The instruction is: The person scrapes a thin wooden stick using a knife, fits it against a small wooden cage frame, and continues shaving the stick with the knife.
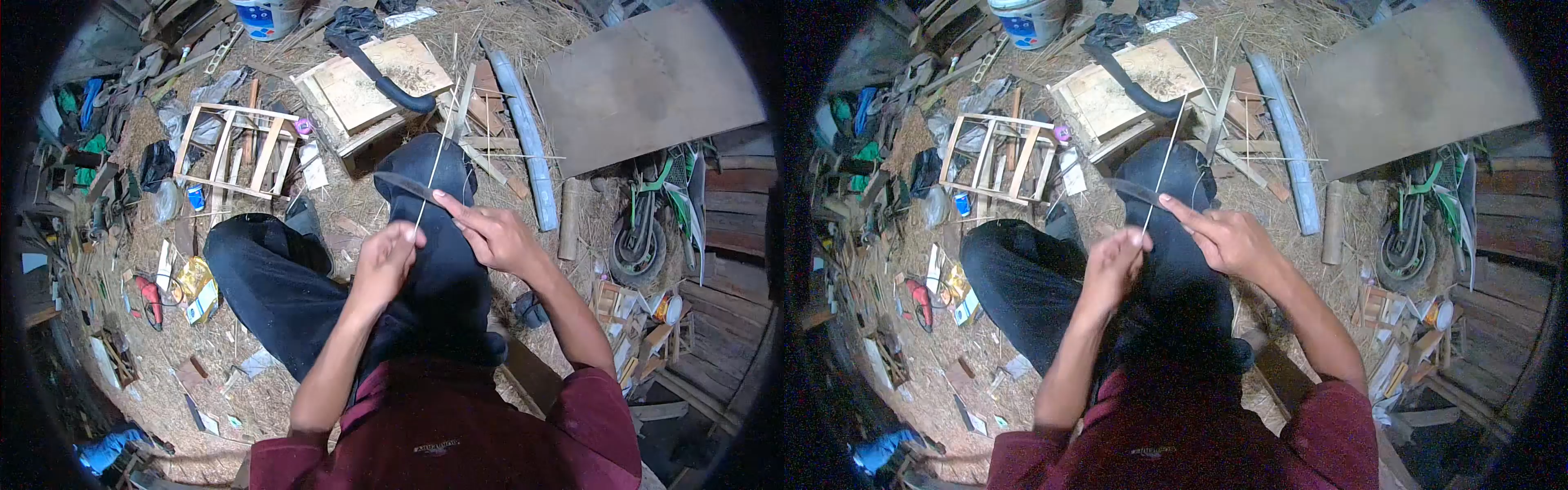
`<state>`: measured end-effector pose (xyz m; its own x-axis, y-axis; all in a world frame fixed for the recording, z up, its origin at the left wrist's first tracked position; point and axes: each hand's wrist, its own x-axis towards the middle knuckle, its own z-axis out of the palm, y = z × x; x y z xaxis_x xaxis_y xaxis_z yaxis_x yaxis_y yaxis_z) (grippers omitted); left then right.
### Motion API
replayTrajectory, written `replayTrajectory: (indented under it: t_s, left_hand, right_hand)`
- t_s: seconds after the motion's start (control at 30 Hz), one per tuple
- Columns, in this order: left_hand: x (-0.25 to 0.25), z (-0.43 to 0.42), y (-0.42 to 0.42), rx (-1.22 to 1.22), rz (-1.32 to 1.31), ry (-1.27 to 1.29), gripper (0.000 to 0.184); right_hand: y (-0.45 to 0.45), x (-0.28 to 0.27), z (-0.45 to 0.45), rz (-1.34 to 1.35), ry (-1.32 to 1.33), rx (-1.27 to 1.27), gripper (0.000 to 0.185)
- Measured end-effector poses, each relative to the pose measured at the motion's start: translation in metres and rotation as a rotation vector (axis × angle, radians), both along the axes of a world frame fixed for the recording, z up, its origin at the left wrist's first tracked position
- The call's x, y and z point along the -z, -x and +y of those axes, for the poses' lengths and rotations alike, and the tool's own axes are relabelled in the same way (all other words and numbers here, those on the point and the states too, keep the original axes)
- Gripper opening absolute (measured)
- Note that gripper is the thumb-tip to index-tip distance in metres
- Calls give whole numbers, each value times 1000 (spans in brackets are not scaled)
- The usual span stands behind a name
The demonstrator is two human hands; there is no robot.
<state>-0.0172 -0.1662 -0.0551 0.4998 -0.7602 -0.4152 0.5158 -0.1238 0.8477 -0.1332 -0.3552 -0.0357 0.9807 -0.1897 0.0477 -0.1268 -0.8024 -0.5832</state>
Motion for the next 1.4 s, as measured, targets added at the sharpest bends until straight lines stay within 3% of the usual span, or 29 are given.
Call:
replayTrajectory:
  t_s: [0.17, 0.37, 0.63, 0.83, 0.97, 1.17, 1.37, 1.4]
  left_hand:
    - [-3, -30, -21, 68, 11, 40, 25]
    - [3, 14, 12, 89, 78, -1, 26]
    - [4, 83, 27, 89, 198, -49, 27]
    - [-2, 6, -2, 48, 58, 41, 27]
    - [1, -24, -15, 46, 244, 69, 25]
    - [4, 27, -1, 94, 437, 91, 22]
    - [6, 95, 14, 79, 578, 61, 23]
    - [6, 94, 14, 58, 476, 32, 26]
  right_hand:
    - [0, 2, -5, -32, 29, 3, 61]
    - [5, 3, -4, -41, 103, 88, 62]
    - [7, 3, -4, -71, 10, 124, 60]
    - [4, -12, -2, 31, -44, -63, 59]
    - [2, -5, -1, 15, 13, -3, 61]
    - [0, -8, 0, 49, 46, 41, 58]
    - [3, 2, 1, -80, 11, 115, 59]
    - [2, 1, 2, -64, 11, 97, 58]
